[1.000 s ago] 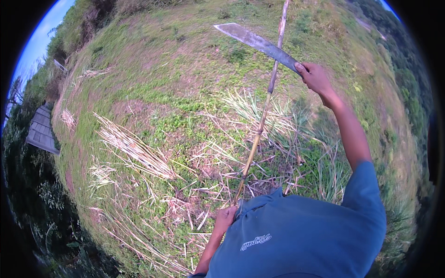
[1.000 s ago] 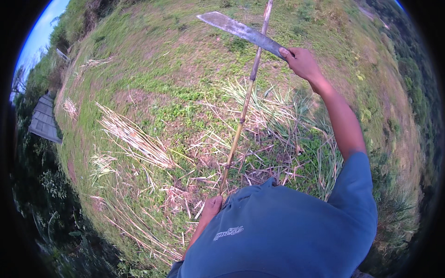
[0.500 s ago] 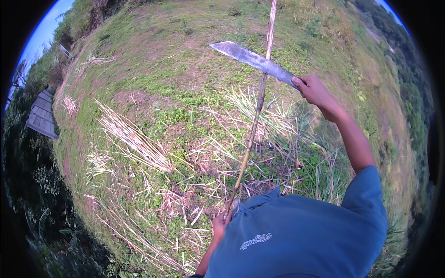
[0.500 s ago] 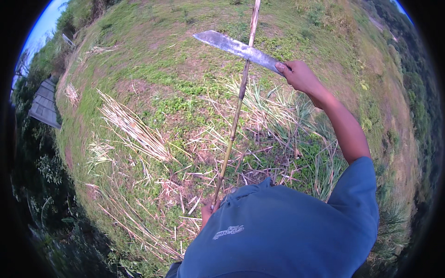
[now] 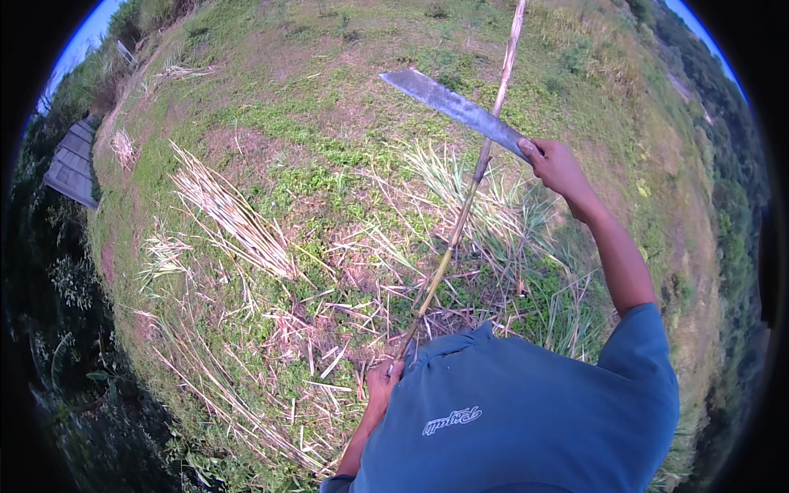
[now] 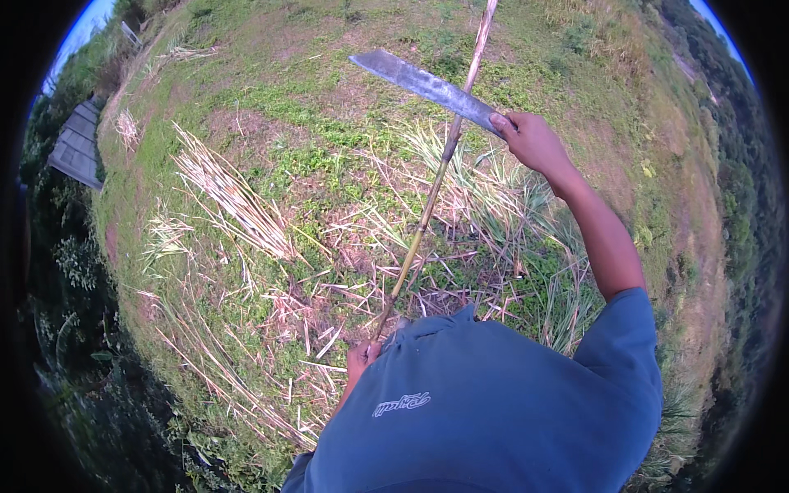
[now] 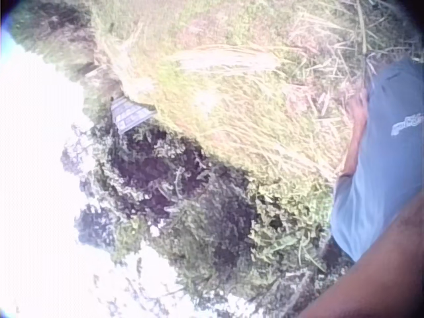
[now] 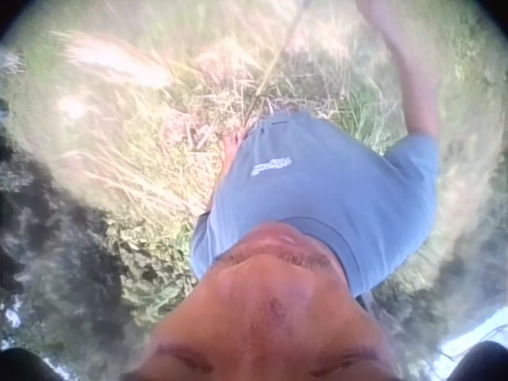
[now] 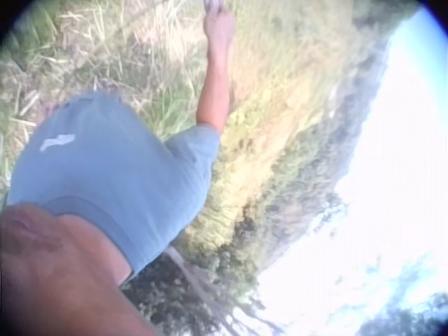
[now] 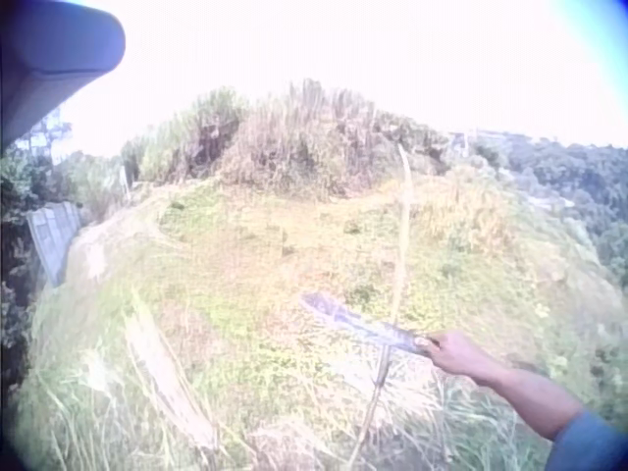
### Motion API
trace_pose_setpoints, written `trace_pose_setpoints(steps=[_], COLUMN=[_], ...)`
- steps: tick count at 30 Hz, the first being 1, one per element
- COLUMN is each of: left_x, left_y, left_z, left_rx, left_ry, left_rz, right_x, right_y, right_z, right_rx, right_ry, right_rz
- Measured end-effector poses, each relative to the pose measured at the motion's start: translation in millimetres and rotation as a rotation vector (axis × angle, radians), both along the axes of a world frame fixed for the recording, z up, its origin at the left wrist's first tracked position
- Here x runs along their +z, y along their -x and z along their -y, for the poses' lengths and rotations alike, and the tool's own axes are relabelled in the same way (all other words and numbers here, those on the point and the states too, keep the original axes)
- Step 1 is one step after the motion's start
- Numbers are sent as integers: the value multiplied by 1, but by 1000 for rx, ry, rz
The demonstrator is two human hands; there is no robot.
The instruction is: The person uses a large machete to sharpen the end of a long, thin wooden stick. They hold the stick with their left hand and repeatedly scrape the blade along the wood to create a pointed tip. The person then picks up another stick and repeats the sharpening process, occasionally adjusting their grip and the angle of the stick.
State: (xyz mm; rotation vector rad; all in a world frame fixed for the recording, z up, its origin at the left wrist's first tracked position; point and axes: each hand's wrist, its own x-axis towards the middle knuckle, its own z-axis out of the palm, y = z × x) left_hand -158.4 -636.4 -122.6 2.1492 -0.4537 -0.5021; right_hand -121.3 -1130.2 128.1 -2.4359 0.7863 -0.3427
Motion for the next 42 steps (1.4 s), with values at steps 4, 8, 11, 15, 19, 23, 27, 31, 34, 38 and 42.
trace_pose_setpoints(steps=[4,8,11,15,19,23,27,31,34,38,42], left_x=[-7,-25,-17,-36,-28,-25,-24,-22,-8,-29,-54], left_y=[4,6,7,7,15,13,9,11,9,15,18], left_z=[-1,-14,-11,-16,-18,-7,-13,-13,-5,-5,-8], left_rx=[32,9,1,36,104,252,260,247,263,342,396], left_ry=[54,98,113,208,257,186,155,203,183,150,191], left_rz=[-33,-4,-60,-139,-191,-173,-86,-48,-98,26,181], right_x=[-19,-22,-24,-31,-12,15,26,28,33,22,35], right_y=[0,1,-4,1,-1,-20,-16,-15,-24,-7,-9], right_z=[-30,-36,-26,-46,-38,-16,-46,-54,-56,-87,-102], right_rx=[111,86,-30,171,39,-98,16,33,-18,259,311], right_ry=[104,-102,-148,111,16,139,272,292,325,293,244], right_rz=[-34,-100,-41,-145,-108,-3,-171,-190,-236,-415,-404])
